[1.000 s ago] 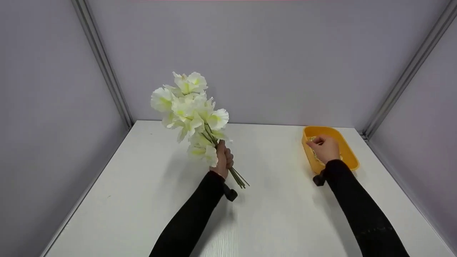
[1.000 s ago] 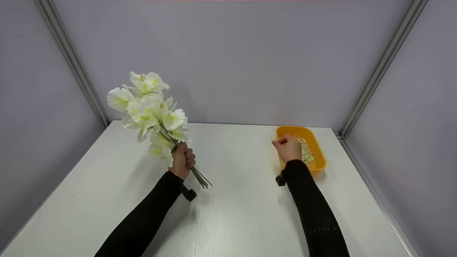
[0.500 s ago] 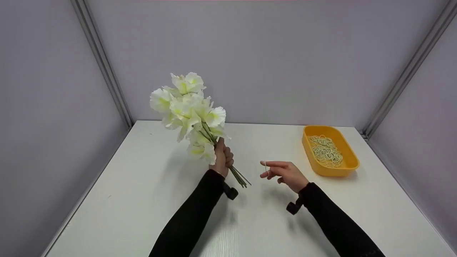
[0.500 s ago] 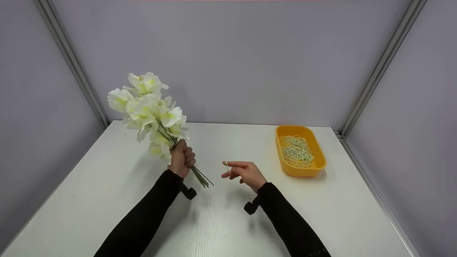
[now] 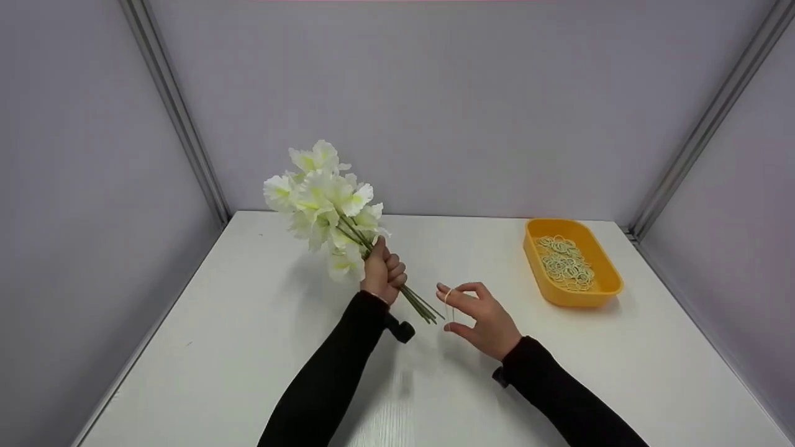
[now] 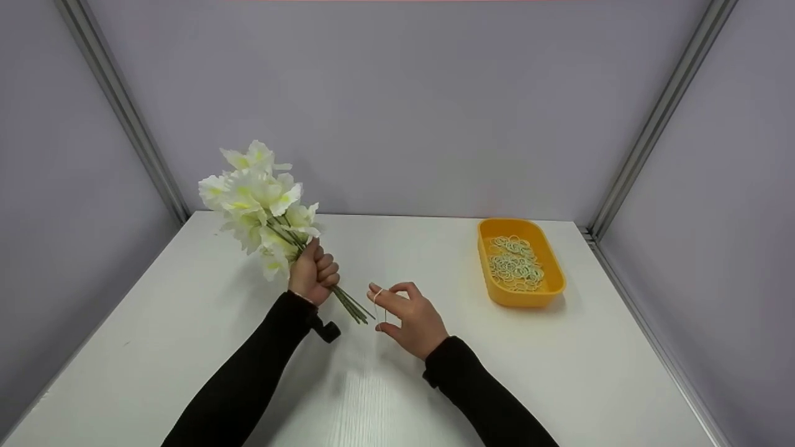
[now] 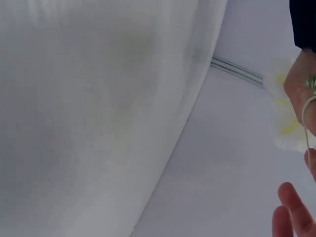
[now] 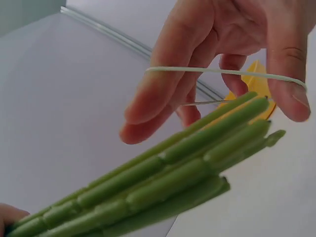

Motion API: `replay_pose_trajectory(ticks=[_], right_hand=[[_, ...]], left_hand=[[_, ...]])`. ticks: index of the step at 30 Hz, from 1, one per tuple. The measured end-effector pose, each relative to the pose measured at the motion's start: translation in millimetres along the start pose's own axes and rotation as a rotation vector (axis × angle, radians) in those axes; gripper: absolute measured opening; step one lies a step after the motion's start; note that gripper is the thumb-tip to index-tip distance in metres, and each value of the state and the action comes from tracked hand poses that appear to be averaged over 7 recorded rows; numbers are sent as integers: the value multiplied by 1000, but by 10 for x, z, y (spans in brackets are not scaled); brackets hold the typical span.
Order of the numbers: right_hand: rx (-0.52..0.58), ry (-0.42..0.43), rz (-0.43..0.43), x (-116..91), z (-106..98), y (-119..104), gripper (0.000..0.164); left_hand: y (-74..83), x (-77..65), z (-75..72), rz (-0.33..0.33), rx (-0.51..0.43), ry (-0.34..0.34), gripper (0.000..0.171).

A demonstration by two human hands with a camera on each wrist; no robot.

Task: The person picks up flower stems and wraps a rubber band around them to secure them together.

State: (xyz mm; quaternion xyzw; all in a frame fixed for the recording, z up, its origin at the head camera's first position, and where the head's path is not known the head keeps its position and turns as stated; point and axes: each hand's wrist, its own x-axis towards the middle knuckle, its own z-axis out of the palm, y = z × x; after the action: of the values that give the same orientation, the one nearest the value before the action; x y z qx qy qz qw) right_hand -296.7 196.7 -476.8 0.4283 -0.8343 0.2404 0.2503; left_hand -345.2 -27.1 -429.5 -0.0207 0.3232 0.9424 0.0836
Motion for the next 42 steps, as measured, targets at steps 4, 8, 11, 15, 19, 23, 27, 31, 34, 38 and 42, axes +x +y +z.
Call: replay_pose_trajectory(ticks=[4,8,11,15,19,23,27,31,34,38,42], right_hand=[[-147,81,-171,38,65,-29,79],[-203,123,-227,64,124,-32,71],[-227,130,-248,82,163,-34,64],[-235,142,-249,117,206,-30,63],[-194,181,-259,165,246,-20,68],[-145,229,-265,216,281,-20,68],[-48,251,-161,220,314,-47,58],[170,207,164,168,365,-122,41],[505,87,504,133,418,-207,29],[922,-79,871,113,461,-351,34],[975,-101,899,135,367,-533,31]], left_hand=[[-6,-8,5,-13,-7,10,57],[-24,-11,9,-44,-1,18,57],[-42,-10,8,-59,2,20,57],[-76,-21,7,-72,-2,-4,57],[-136,-52,8,-110,2,-37,57],[-204,-84,9,-156,1,-61,56],[-234,-104,8,-178,-82,-73,56],[-235,-125,13,-150,-227,-105,55],[-242,-149,46,-89,-332,-143,53],[-250,-164,114,46,-408,-128,52],[-223,-120,144,208,-226,14,52]])
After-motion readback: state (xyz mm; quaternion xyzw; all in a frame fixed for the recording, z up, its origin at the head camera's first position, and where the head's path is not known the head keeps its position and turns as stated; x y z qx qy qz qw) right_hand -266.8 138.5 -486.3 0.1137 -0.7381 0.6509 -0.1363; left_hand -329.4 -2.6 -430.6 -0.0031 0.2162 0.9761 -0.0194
